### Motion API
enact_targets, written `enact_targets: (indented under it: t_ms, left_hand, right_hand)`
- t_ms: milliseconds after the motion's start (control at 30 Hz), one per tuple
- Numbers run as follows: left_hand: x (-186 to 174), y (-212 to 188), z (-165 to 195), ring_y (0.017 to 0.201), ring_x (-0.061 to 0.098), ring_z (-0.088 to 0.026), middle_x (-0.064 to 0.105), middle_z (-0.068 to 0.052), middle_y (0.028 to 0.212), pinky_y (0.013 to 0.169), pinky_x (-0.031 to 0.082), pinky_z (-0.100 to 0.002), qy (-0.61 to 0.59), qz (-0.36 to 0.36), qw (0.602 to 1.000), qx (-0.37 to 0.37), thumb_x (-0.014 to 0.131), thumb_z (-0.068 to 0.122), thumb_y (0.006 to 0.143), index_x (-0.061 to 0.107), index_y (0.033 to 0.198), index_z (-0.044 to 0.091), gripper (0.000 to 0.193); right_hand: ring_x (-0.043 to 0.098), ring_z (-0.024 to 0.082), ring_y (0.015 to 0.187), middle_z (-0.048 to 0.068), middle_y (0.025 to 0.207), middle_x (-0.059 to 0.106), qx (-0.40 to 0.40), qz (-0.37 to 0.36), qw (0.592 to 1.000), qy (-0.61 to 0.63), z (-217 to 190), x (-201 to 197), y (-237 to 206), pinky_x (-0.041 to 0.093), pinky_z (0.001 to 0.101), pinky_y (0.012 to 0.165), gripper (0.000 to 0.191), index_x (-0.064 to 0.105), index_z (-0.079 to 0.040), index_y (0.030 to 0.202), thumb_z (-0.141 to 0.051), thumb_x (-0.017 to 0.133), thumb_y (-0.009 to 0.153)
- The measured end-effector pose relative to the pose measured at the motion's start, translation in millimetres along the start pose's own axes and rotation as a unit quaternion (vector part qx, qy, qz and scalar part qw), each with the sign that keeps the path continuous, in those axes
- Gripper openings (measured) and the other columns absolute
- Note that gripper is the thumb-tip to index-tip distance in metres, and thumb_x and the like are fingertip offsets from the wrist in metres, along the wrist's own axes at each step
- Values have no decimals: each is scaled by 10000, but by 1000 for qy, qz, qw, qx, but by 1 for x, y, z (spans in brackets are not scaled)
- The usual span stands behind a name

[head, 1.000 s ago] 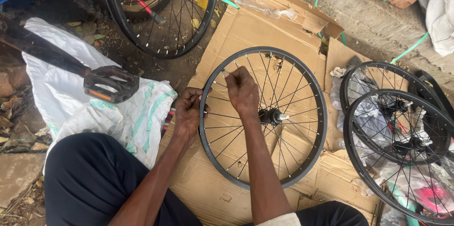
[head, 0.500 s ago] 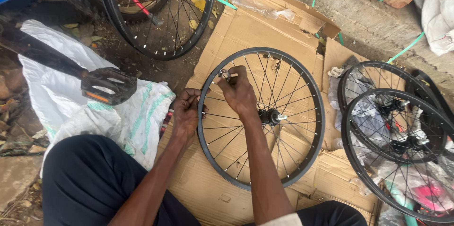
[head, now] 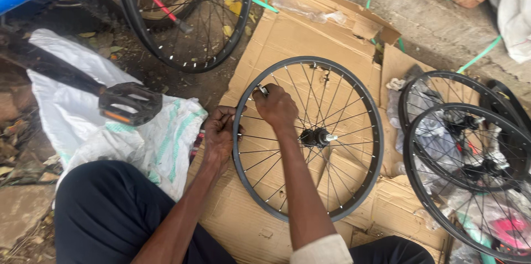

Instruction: The person sits on the ground and uses a spoke wrench to tighten the nipples on a bicycle wheel rim. They rotate the wheel to access different spokes and continue tightening them one by one.

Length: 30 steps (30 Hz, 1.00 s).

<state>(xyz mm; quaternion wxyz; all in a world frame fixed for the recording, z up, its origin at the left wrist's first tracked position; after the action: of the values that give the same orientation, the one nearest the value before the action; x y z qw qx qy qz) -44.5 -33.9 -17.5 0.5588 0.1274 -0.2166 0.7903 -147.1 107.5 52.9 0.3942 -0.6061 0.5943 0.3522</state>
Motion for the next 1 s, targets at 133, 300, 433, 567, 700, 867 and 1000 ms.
enact_targets:
  t_ms: [133, 300, 433, 567, 700, 867, 1000]
  left_hand:
    - [0, 2, 0, 599, 614, -91, 767, -52, 1125, 507, 480, -232, 20, 1, 1000, -6, 506, -33, 1015, 611, 1030, 61, 142]
    - [0, 0, -1, 610, 615, -90, 771, -54, 1142, 513, 483, -232, 18, -1, 1000, -10, 496, -75, 980, 605, 1031, 60, 181]
    - [2, 0, 0, 610, 606, -89, 764, -57, 1146, 517, 477, -229, 2, -6, 1000, -2, 508, -67, 985, 612, 1030, 64, 174]
    - [0, 0, -2, 603, 605, -93, 763, -55, 1138, 502, 465, -238, 10, 6, 1000, -7, 507, -12, 1029, 602, 1022, 70, 126]
    - [-1, 2, -6, 615, 609, -89, 764, -66, 1151, 515, 487, -236, -2, -1, 1000, -11, 505, -34, 1018, 600, 1030, 60, 133]
    - [-4, 7, -15, 617, 618, -89, 762, -63, 1152, 513, 493, -232, 27, 2, 999, -16, 475, -33, 1020, 596, 1040, 59, 153]
    - [0, 11, -7, 600, 609, -99, 753, -75, 1140, 487, 461, -240, -18, -19, 999, 28, 477, -64, 1007, 597, 1050, 51, 172]
  right_hand:
    - [767, 288, 839, 111, 908, 780, 20, -18, 986, 167, 17, -4, -10, 554, 431, 741, 361, 632, -127, 1085, -370, 715, 831]
    - [768, 293, 781, 126, 818, 777, -16, 38, 989, 140, 13, -13, -11, 570, 412, 720, 430, 627, -77, 1007, -389, 803, 768]
    - [763, 298, 863, 139, 900, 763, 29, -1, 999, -20, 9, 4, 3, 581, 409, 795, 374, 749, -167, 1114, -429, 776, 848]
    - [723, 301, 969, 117, 952, 752, 40, -14, 999, -27, 8, 8, 9, 539, 442, 861, 346, 748, -174, 1119, -411, 728, 867]
    - [740, 270, 920, 97, 881, 766, 23, -59, 991, 117, 17, 8, -1, 548, 444, 844, 433, 638, -114, 1150, -388, 730, 828]
    - [767, 278, 836, 97, 898, 773, -21, 35, 992, 118, 13, -11, -12, 571, 429, 796, 385, 640, -95, 1023, -447, 733, 898]
    - [746, 297, 837, 134, 855, 784, 31, 25, 996, 77, 10, -8, -5, 549, 432, 784, 497, 618, -122, 1060, -415, 846, 728]
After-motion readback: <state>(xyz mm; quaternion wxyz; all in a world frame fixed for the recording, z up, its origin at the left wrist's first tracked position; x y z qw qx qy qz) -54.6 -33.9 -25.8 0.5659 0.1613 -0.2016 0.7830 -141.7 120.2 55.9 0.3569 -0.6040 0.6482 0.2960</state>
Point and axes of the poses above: each hand's wrist, its own y-axis towards the middle knuckle, its own x-axis out of the palm, z = x × y, the point moved 9 cm from there along y, towards the middle knuckle
